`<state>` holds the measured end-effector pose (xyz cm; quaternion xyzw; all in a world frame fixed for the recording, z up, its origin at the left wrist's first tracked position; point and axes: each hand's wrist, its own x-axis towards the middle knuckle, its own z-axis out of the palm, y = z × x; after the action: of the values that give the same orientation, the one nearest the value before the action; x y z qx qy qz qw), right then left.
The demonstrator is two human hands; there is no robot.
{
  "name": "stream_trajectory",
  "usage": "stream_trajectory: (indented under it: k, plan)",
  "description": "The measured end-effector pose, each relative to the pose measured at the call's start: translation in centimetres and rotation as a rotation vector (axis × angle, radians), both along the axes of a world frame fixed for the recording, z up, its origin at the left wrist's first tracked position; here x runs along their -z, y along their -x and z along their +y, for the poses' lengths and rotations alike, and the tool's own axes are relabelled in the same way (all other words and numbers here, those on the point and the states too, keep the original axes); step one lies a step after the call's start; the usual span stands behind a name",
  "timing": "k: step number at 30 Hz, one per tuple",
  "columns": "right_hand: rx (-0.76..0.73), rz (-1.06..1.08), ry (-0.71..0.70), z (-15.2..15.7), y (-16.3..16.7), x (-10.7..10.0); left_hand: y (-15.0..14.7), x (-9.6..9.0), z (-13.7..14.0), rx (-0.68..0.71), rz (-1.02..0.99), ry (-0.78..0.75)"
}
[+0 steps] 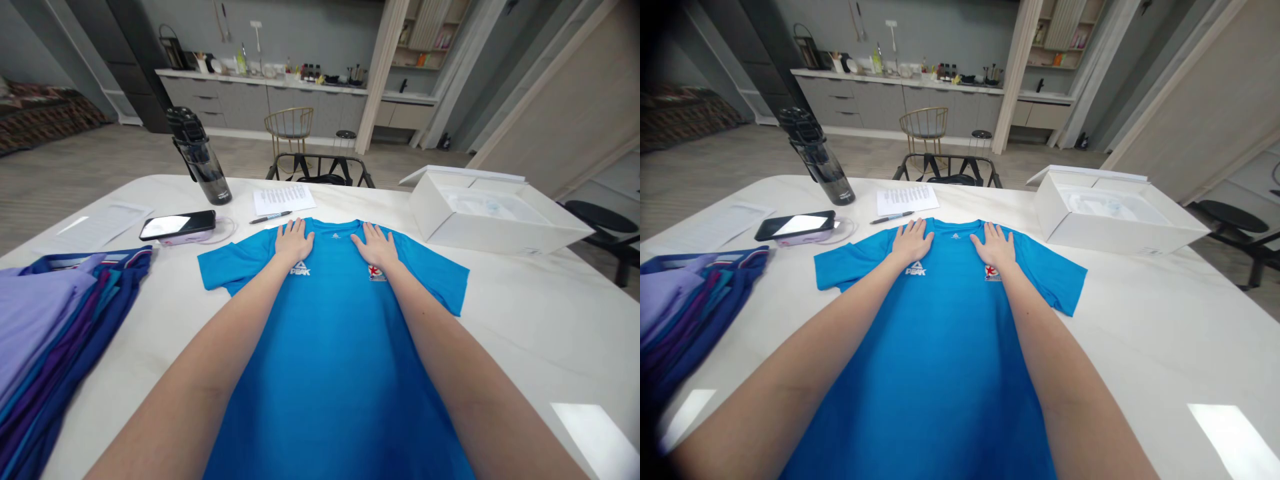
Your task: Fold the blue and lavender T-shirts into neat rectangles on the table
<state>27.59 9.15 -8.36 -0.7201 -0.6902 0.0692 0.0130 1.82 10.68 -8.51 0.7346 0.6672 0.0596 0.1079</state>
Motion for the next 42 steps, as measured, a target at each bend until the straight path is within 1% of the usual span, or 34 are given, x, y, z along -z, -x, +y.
stream_trajectory:
  k: [5,7,9,12,13,16,18,22,23,25,27,28,29,31,32,34,36,40,42]
  plan:
    - [-0.007,0.029,-0.018,1.4,-0.1,0.2,-0.1,-0.3,1.2,0.000,0.003,0.007]
    - [-0.018,0.054,-0.059,1.9,-0.4,0.1,-0.1,-0.8,1.7,0.010,0.006,-0.004]
    - [0.004,0.056,-0.153,2.2,-0.8,-0.2,0.1,-1.2,2.1,-0.021,0.009,-0.072]
    - [0.101,0.005,-0.276,2.5,-1.2,-0.8,0.8,-1.6,2.8,-0.129,0.048,-0.211]
    - [0.124,-0.009,-0.287,2.6,-1.2,-1.0,1.1,-1.7,3.0,-0.142,0.067,-0.235]
    - [0.141,-0.005,-0.261,3.3,-0.7,-1.2,1.8,-1.6,3.7,-0.092,0.092,-0.256]
    - [0.162,0.015,-0.267,3.9,-0.2,-1.2,1.9,-1.7,4.2,-0.089,0.079,-0.271]
    - [0.239,0.067,-0.307,4.8,0.6,-1.2,1.8,-2.1,4.7,-0.182,0.012,-0.259]
    - [0.223,0.096,-0.308,4.7,0.6,-1.3,1.7,-2.2,4.5,-0.196,-0.008,-0.246]
    - [0.119,0.177,-0.307,4.2,0.5,-1.5,1.5,-2.4,3.6,-0.182,-0.035,-0.234]
    - [-0.010,0.249,-0.320,3.0,0.1,-1.8,1.2,-2.5,2.1,-0.099,-0.042,-0.246]
    - [-0.043,0.269,-0.326,2.2,-0.3,-1.8,1.1,-2.5,1.1,-0.043,-0.039,-0.254]
    - [-0.042,0.277,-0.329,1.3,-0.7,-1.9,1.1,-2.5,0.1,0.011,-0.032,-0.263]
    - [0.043,0.268,-0.316,-0.7,-1.6,-1.8,1.2,-2.5,-1.8,0.071,-0.011,-0.265]
    - [0.106,0.258,-0.295,-1.8,-2.1,-1.8,1.4,-2.4,-2.8,0.067,-0.001,-0.254]
    - [0.216,0.234,-0.220,-3.8,-3.2,-1.6,2.0,-2.4,-4.4,-0.003,0.018,-0.214]
    - [0.286,0.203,-0.127,-5.5,-4.2,-1.5,2.9,-2.4,-5.8,-0.098,0.035,-0.169]
    - [0.348,0.167,-0.004,-7.2,-6.0,-1.3,5.8,-2.4,-7.7,-0.218,0.078,-0.131]
    - [0.350,0.163,0.029,-7.4,-6.9,-1.2,7.8,-2.3,-7.8,-0.237,0.071,-0.057]
